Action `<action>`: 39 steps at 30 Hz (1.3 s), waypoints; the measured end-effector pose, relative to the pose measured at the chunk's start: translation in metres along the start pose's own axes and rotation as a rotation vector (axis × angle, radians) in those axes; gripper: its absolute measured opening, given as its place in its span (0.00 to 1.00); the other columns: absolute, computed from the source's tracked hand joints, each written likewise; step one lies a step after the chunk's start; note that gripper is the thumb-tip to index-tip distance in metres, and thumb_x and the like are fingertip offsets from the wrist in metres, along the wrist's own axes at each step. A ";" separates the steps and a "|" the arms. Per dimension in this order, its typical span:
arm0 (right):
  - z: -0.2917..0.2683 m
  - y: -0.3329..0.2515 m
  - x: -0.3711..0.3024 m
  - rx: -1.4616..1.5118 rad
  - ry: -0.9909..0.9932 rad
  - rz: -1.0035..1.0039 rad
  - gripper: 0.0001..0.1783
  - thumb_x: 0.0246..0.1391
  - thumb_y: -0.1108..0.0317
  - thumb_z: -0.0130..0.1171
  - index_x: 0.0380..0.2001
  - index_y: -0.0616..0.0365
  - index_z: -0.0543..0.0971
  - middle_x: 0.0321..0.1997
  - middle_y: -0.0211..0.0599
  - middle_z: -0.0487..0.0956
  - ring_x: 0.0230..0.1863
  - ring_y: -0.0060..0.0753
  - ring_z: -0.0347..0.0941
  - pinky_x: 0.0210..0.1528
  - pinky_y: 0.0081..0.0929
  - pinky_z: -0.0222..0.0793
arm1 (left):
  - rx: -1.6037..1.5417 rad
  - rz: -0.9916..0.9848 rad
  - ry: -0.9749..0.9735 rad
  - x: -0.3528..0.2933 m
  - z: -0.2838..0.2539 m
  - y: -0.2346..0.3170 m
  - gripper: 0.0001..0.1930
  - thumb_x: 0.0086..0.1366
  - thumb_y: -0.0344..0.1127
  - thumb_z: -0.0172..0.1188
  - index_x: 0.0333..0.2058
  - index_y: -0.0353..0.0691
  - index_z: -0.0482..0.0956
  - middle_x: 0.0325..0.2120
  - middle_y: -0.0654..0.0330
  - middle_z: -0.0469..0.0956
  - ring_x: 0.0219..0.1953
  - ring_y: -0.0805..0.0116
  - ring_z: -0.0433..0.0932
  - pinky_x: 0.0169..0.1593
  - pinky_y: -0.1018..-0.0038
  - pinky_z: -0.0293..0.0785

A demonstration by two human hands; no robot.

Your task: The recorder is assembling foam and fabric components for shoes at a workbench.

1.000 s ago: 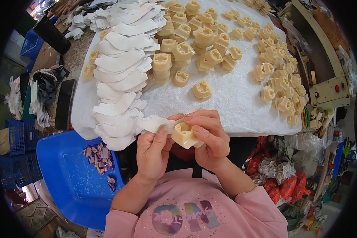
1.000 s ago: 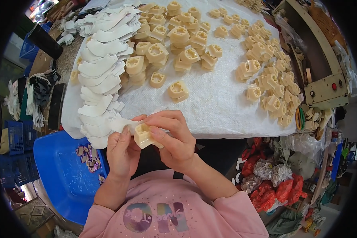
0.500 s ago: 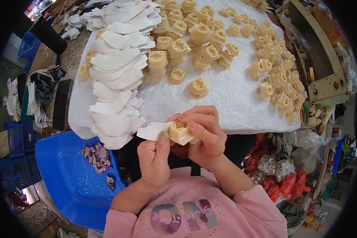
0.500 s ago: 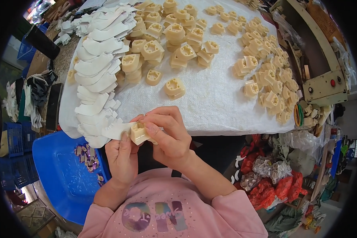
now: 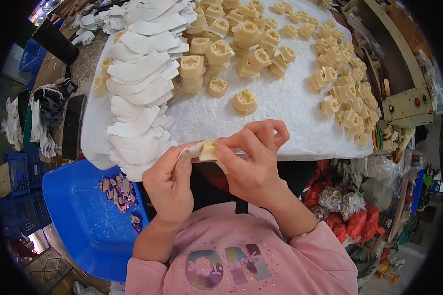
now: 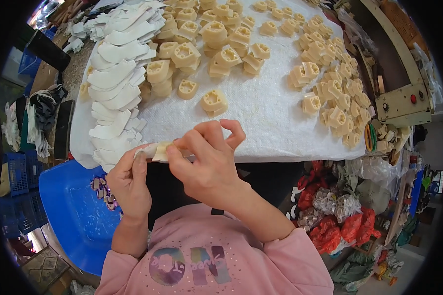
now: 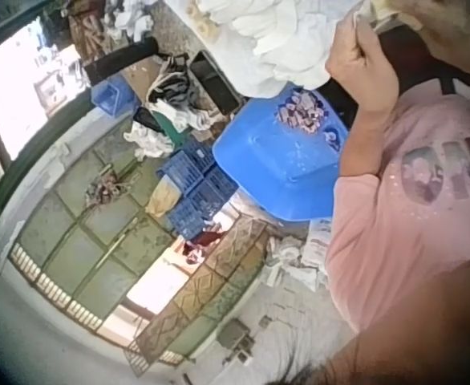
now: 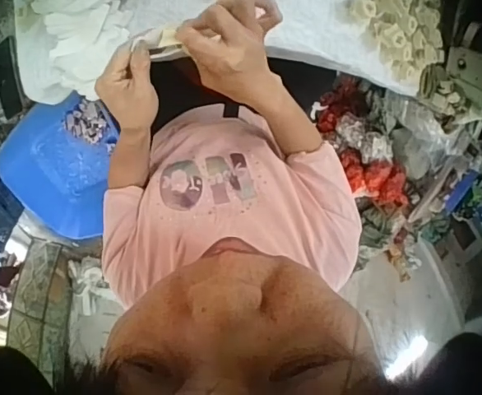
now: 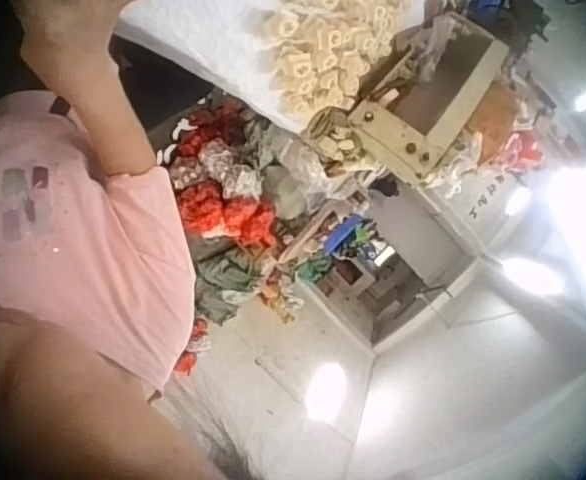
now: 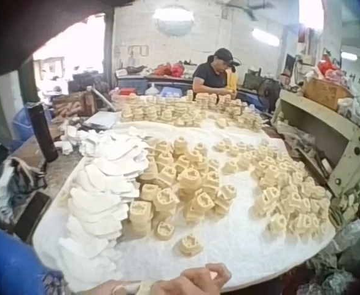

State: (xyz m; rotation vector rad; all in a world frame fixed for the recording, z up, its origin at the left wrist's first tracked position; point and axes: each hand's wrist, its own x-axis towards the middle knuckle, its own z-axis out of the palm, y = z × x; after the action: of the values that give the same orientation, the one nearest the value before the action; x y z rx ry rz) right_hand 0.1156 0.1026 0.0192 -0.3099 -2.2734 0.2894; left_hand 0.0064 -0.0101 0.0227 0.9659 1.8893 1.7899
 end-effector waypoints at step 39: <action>-0.008 0.017 -0.010 0.556 -0.249 0.019 0.14 0.34 0.78 0.62 0.29 0.54 0.76 0.30 0.27 0.70 0.37 0.34 0.64 0.45 0.38 0.52 | 0.132 0.556 -0.083 -0.002 0.012 -0.019 0.08 0.48 0.23 0.65 0.26 0.39 0.76 0.20 0.62 0.69 0.25 0.64 0.66 0.30 0.73 0.64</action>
State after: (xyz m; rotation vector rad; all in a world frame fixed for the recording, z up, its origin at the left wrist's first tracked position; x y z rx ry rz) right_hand 0.1299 0.1165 0.0121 -0.0031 -2.3155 0.9912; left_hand 0.0119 -0.0023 0.0019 1.7200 1.8204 1.8779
